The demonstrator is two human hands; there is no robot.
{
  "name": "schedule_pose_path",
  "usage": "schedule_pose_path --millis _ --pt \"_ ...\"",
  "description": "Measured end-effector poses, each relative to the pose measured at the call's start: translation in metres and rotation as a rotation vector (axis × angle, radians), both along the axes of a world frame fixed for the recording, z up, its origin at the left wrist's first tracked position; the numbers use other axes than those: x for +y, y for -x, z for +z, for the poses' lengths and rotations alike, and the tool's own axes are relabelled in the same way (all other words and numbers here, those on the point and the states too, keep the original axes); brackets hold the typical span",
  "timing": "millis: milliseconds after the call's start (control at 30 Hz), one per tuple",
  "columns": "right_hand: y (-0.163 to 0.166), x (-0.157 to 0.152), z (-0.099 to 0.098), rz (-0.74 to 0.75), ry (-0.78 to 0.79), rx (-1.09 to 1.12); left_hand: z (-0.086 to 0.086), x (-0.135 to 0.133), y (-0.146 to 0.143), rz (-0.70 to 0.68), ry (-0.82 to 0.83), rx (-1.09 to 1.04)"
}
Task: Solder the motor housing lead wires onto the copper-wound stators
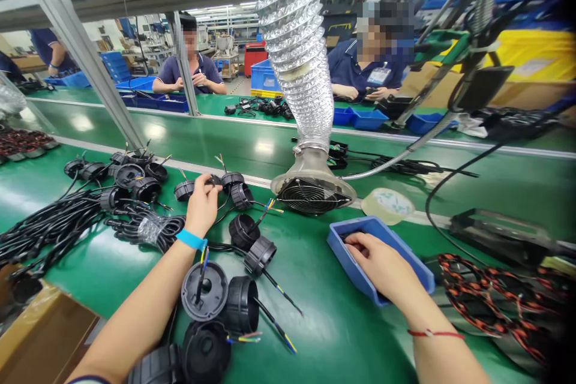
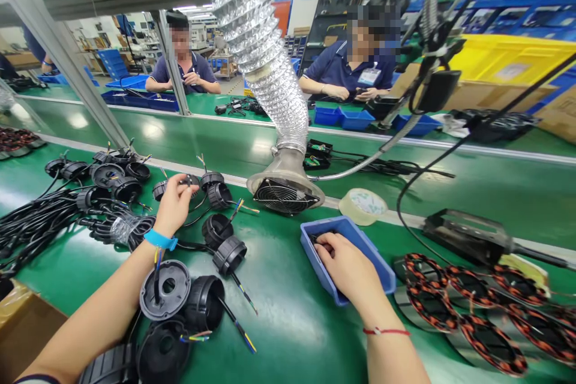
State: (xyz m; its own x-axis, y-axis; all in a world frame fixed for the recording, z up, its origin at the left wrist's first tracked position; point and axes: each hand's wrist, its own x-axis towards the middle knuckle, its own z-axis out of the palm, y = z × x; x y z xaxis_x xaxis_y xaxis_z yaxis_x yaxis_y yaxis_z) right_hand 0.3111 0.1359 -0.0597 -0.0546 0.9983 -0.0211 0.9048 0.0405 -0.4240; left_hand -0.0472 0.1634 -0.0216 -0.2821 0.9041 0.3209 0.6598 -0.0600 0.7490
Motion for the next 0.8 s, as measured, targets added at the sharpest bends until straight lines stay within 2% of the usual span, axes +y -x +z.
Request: schedule_pose_path --millis 100,167,200,267,333,400,467,600,667,733,800 --pt "0.000 0.000 -0.001 0.011 -0.028 -0.016 0.000 -0.004 0.000 -0.058 -0.327 -0.267" --pt "0.000 0.000 -0.001 0.015 -0.035 -0.031 0.002 -0.011 -0.001 -0.141 -0.414 -0.287" --pt "0.000 0.000 0.000 0.017 -0.034 -0.039 0.003 -0.015 -0.001 -0.214 -0.398 -0.270" --pt "0.001 0.000 0.001 0.023 -0.029 -0.050 0.009 -0.021 -0.001 -0.434 -0.235 -0.191" --pt "0.001 -0.001 0.002 0.034 -0.025 -0.047 0.016 -0.024 -0.001 -0.673 0.027 -0.105" --pt "0.002 -0.002 0.003 0.039 -0.025 -0.041 0.021 -0.023 -0.003 -0.788 0.239 -0.072" --pt "0.003 -0.003 0.004 0.035 -0.028 -0.036 0.024 -0.021 -0.007 -0.747 0.303 -0.042" --pt "0.003 -0.003 0.003 0.015 -0.048 -0.023 0.020 -0.018 -0.017 -0.446 0.130 0.157" --pt "0.003 -0.003 0.002 0.011 -0.061 -0.008 0.017 -0.018 -0.019 -0.366 0.126 0.124" --pt "0.003 -0.003 0.002 0.009 -0.073 0.014 0.016 -0.018 -0.019 -0.419 0.194 0.044" --pt "0.003 -0.003 0.001 0.003 -0.085 0.044 0.016 -0.019 -0.018 -0.548 0.239 0.021"
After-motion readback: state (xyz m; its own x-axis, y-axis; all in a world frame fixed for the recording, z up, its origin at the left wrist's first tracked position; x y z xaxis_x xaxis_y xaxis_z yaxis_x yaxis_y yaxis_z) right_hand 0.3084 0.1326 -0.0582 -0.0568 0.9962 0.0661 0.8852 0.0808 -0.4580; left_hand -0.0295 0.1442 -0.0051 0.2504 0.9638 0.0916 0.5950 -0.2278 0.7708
